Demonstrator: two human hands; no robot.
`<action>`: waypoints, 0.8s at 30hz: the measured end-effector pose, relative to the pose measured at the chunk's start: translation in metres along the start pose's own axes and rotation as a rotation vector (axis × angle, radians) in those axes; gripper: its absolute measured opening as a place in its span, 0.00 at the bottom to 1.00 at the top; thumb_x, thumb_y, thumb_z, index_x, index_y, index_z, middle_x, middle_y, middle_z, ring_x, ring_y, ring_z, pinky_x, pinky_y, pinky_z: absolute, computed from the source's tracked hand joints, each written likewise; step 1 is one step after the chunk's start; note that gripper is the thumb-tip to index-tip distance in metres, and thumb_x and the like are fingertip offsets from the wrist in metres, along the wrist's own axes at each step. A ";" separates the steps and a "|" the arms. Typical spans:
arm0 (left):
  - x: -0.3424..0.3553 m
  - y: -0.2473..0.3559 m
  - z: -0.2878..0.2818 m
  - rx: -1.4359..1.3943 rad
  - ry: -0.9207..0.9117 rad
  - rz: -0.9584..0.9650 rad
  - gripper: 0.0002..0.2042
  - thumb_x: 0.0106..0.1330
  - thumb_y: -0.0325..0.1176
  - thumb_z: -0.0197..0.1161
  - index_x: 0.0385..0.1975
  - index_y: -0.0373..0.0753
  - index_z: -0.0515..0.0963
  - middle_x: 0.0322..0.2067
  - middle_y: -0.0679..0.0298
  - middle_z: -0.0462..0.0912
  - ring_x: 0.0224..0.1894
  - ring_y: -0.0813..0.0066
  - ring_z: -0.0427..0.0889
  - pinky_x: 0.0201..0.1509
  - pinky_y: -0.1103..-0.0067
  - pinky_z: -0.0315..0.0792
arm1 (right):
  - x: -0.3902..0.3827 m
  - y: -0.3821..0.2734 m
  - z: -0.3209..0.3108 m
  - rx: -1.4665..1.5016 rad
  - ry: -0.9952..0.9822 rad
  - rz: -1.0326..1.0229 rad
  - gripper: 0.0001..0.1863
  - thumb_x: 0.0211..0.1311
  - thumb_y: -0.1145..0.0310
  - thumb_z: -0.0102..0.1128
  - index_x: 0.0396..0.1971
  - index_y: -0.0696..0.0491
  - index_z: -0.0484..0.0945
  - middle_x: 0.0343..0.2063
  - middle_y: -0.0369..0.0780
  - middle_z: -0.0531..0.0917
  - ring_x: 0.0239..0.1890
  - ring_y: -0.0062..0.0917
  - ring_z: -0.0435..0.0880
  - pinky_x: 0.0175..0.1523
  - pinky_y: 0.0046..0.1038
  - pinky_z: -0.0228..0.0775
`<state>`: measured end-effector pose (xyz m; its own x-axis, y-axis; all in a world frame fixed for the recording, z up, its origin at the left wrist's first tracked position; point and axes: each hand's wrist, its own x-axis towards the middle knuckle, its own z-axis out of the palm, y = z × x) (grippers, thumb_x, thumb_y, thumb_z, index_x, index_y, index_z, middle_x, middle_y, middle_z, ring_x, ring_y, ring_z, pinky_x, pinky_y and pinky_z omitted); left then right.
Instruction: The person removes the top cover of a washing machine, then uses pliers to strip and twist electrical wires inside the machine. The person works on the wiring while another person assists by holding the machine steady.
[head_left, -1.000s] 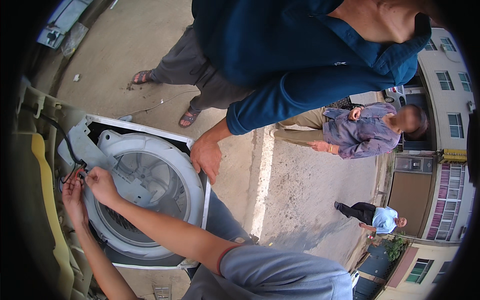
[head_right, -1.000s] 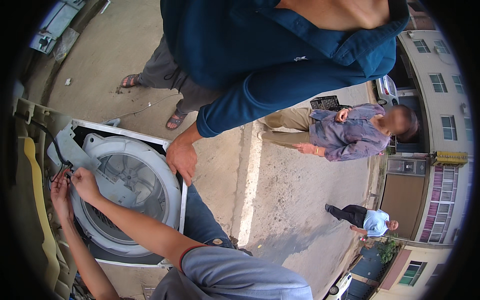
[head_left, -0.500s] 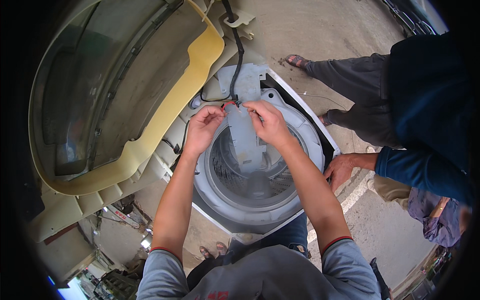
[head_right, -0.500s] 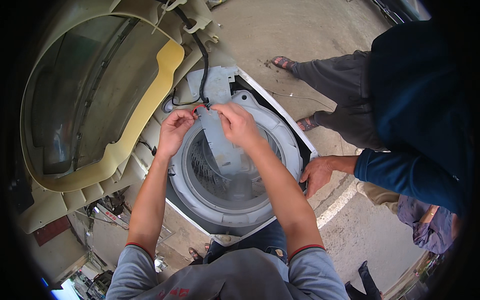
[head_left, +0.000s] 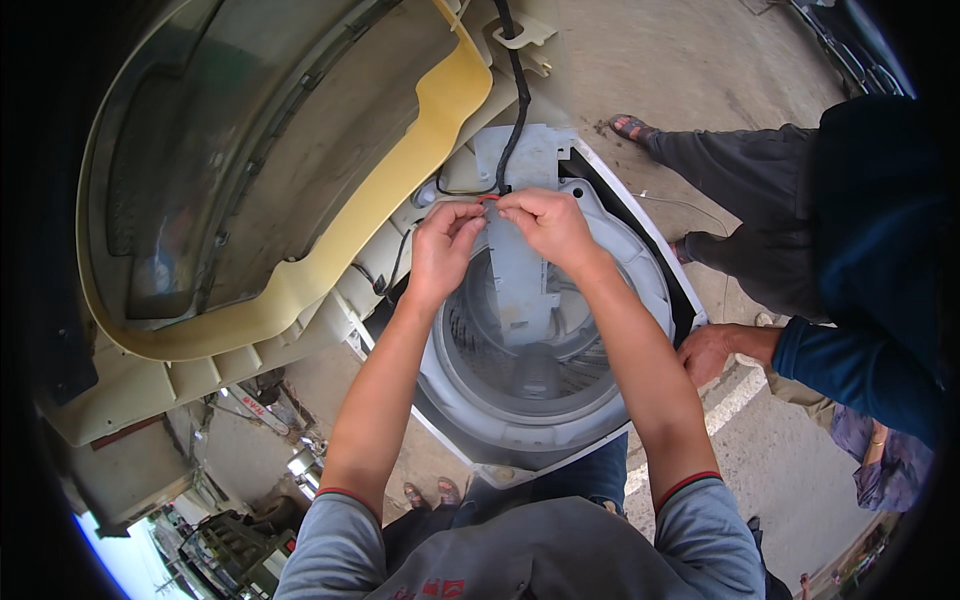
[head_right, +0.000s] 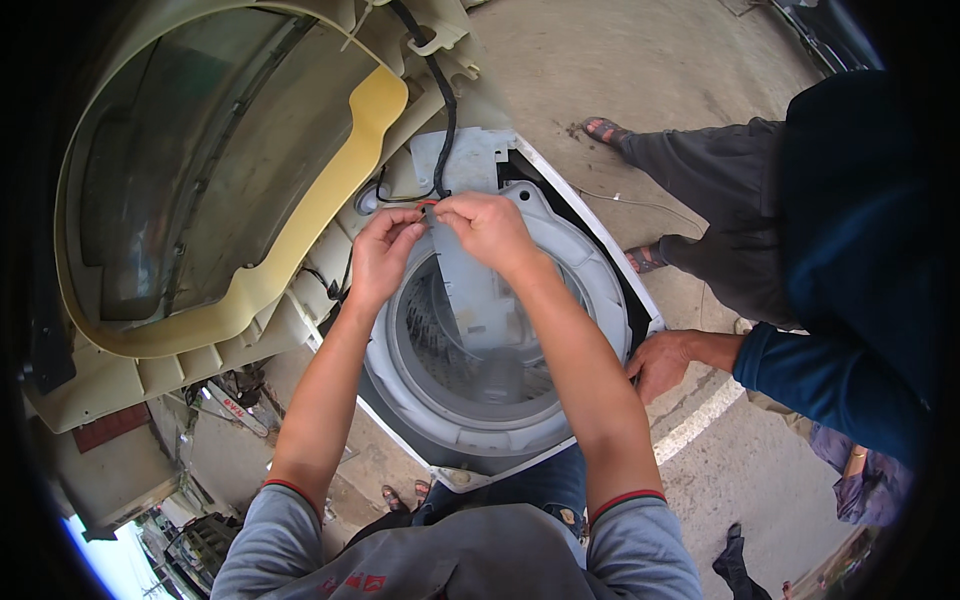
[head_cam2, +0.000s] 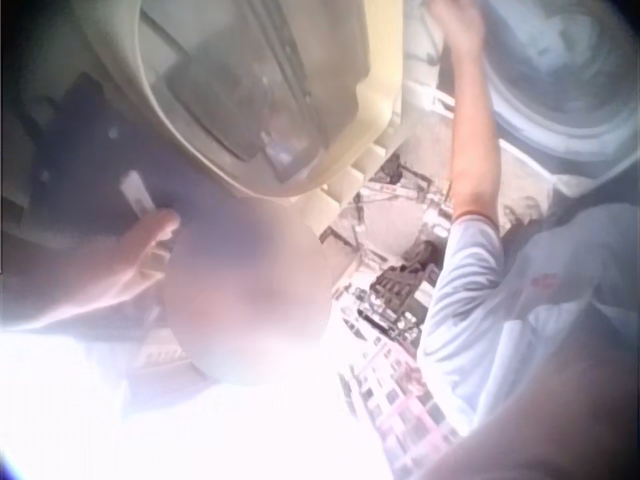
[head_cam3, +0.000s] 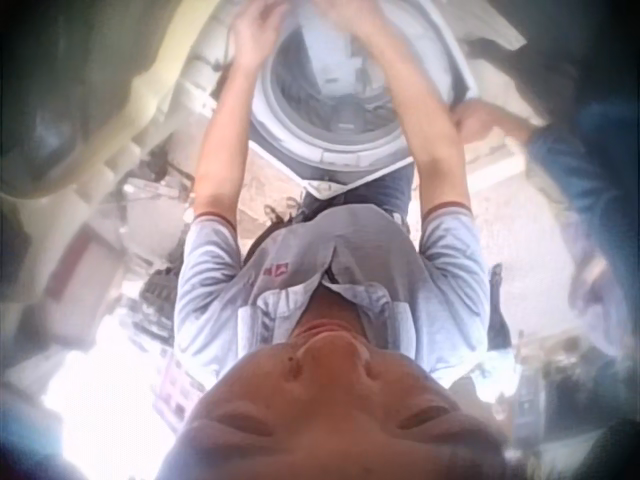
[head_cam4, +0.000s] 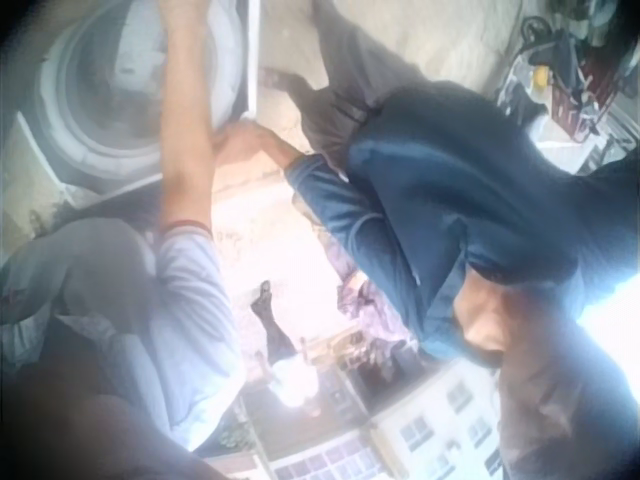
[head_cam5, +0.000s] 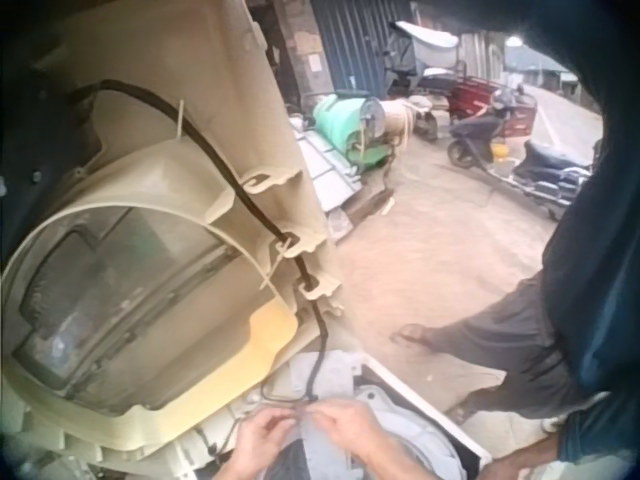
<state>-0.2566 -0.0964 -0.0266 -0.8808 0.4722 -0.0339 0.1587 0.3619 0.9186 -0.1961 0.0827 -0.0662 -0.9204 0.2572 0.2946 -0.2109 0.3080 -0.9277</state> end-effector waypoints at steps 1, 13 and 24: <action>0.002 -0.001 0.001 -0.030 -0.011 -0.045 0.09 0.67 0.22 0.64 0.45 0.29 0.80 0.42 0.58 0.84 0.43 0.72 0.86 0.50 0.78 0.80 | 0.000 0.001 0.003 0.095 0.014 0.064 0.06 0.58 0.75 0.66 0.35 0.54 0.86 0.32 0.41 0.88 0.33 0.31 0.88 0.39 0.29 0.79; 0.004 -0.002 0.002 -0.067 -0.060 -0.137 0.09 0.70 0.22 0.61 0.48 0.29 0.77 0.44 0.60 0.85 0.46 0.73 0.85 0.54 0.77 0.78 | 0.000 -0.008 0.014 0.155 0.050 0.191 0.08 0.58 0.76 0.65 0.37 0.59 0.86 0.34 0.45 0.89 0.35 0.34 0.89 0.42 0.31 0.79; 0.001 0.003 0.000 -0.099 -0.094 -0.144 0.09 0.70 0.23 0.63 0.48 0.29 0.77 0.44 0.61 0.85 0.48 0.76 0.83 0.56 0.79 0.76 | -0.003 -0.005 0.030 0.215 0.146 0.304 0.07 0.61 0.76 0.66 0.37 0.61 0.85 0.30 0.42 0.89 0.31 0.19 0.86 0.37 0.23 0.79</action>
<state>-0.2571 -0.0952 -0.0240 -0.8448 0.4962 -0.2001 -0.0145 0.3527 0.9356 -0.2024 0.0532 -0.0688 -0.8983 0.4391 0.0138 -0.0138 0.0033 -0.9999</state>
